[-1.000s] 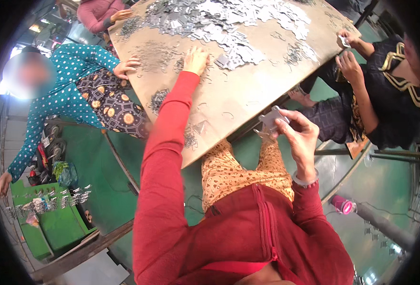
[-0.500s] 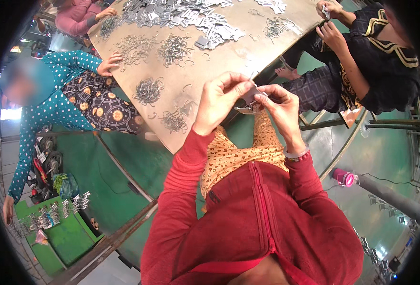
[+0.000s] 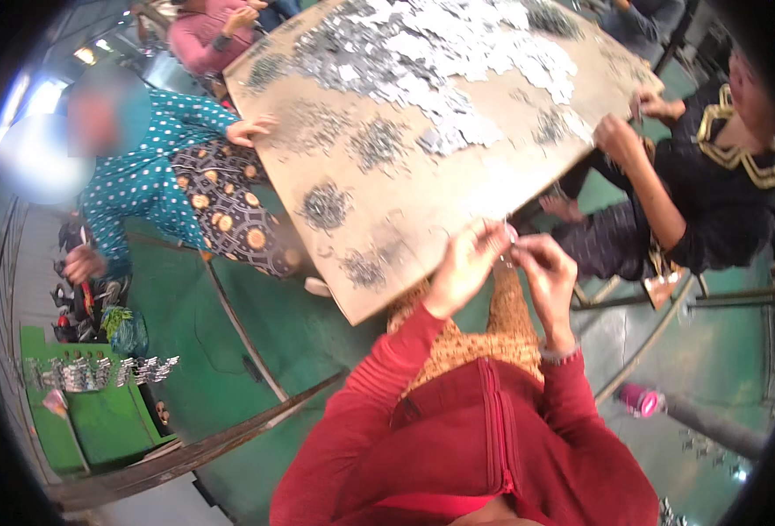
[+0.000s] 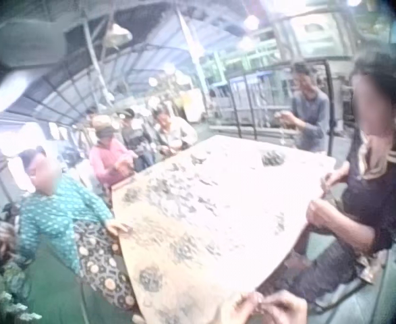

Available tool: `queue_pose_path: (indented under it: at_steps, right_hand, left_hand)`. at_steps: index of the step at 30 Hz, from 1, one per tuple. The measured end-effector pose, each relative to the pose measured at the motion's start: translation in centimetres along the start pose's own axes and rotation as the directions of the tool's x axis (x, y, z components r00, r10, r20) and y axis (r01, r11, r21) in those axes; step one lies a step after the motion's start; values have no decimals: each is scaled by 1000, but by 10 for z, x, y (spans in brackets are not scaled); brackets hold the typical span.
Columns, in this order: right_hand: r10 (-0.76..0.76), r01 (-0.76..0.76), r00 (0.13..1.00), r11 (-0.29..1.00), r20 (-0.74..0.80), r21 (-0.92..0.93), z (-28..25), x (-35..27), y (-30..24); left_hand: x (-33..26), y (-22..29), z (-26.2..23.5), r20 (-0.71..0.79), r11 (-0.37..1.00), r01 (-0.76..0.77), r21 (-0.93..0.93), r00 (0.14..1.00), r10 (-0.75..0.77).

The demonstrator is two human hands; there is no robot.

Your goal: The person hangs a rack of attached parts onto an overhead frame. Then, the person sits at a table and attaches metal wire hooks to metal plates by hand.

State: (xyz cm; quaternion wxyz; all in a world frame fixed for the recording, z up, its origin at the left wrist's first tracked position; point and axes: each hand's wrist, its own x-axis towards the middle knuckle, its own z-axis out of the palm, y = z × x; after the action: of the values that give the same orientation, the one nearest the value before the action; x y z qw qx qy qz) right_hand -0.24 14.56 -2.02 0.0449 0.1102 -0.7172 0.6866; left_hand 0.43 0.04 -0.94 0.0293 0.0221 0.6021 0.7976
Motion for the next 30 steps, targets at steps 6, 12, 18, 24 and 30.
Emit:
queue_pose_path:
  at_steps: [6, 12, 18, 24, 30]
  right_hand:
    - [37, -45, 992, 997, 121, 65, -17, 28, -3]
    - [-102, 199, 970, 857, 223, -475, 7, 181, 75]
    - [-20, 348, 912, 565, 409, -748, 37, 226, 123]
    - [-329, 427, 903, 749, 276, -507, 32, 209, 136]
    - [-118, 105, 993, 867, 3, -488, 34, 227, 87]
  left_hand:
    - [-9, 0, 7, -116, 878, -304, 369, 923, 368]
    - [-6, -2, 8, -82, 782, -389, 487, 871, 484]
    - [-19, -7, 4, -59, 755, -377, 536, 876, 479]
    - [-31, -3, 2, -164, 847, -294, 444, 902, 399]
    - [-38, 1, -5, -118, 839, -400, 370, 875, 469]
